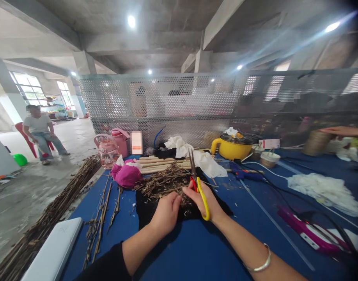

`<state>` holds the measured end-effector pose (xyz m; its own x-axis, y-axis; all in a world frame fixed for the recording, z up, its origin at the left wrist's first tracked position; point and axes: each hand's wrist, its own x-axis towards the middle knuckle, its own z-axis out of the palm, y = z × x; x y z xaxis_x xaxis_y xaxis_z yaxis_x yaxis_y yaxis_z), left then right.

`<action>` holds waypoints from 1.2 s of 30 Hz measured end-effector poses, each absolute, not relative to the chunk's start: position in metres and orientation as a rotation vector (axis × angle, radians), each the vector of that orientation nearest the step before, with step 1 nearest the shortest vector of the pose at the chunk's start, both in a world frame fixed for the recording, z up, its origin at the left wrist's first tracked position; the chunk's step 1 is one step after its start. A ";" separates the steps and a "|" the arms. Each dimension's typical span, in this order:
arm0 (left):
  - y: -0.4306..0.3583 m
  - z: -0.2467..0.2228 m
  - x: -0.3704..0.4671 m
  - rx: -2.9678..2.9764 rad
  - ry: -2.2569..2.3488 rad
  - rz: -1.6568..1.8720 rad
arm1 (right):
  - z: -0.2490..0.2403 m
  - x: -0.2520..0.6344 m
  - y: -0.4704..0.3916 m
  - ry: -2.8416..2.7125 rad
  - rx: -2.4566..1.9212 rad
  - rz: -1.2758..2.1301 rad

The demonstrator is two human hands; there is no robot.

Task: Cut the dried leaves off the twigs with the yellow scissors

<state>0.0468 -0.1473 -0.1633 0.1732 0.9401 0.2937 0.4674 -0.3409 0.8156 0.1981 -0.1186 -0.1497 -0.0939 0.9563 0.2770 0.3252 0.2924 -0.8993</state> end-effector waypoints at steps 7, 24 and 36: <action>-0.130 -0.165 0.037 1.541 1.341 1.393 | -0.143 0.216 -0.121 -2.089 -1.359 0.747; -0.132 -0.165 0.038 1.745 1.401 1.074 | -0.128 0.224 -0.123 -2.406 -1.602 0.660; -0.127 -0.172 0.037 1.607 1.366 1.270 | -0.117 0.228 -0.128 -2.469 -1.610 0.638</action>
<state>0.0368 -0.1274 -0.1715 -0.0208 0.9680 0.2500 0.3197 -0.2305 0.9190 0.2280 -0.1282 -0.1173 -0.4241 0.8973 -0.1223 0.8443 0.3430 -0.4116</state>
